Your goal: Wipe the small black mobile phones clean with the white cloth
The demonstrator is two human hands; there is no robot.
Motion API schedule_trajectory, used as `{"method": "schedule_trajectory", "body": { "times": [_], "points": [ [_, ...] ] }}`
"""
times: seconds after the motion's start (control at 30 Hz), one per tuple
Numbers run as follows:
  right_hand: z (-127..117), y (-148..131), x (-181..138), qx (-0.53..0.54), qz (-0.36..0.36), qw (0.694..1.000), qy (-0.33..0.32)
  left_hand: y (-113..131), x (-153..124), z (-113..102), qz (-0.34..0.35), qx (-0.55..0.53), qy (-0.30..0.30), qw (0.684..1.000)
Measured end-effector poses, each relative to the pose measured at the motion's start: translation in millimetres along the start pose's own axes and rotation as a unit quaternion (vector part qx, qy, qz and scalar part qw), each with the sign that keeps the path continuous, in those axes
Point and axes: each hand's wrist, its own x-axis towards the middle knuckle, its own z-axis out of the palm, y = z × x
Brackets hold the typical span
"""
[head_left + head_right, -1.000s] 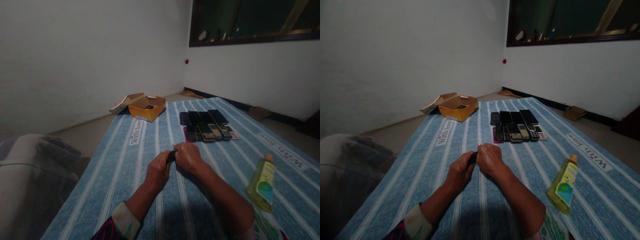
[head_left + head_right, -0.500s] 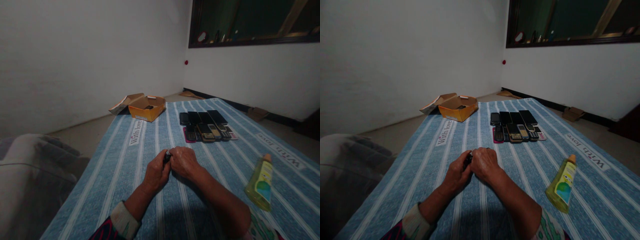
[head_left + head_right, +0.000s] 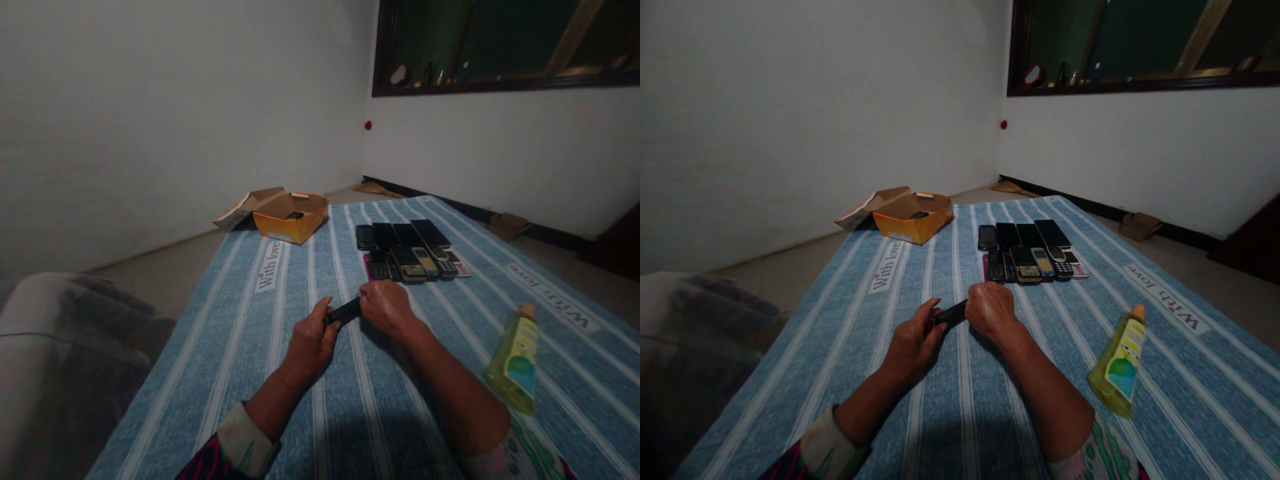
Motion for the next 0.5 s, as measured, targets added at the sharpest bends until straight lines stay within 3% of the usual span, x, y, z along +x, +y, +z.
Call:
{"method": "schedule_trajectory", "body": {
  "times": [0.3, 0.5],
  "points": [
    [7.2, -44.0, -17.2, 0.034, -0.110, 0.993, -0.025, 0.8, -0.5, -2.4, -0.019, -0.028, -0.016, 0.999],
    [7.0, -23.7, -12.1, 0.030, -0.073, 0.997, -0.019, 3.4, 0.1, -0.9, -0.038, -0.060, -0.015, 0.997]
  ]
}}
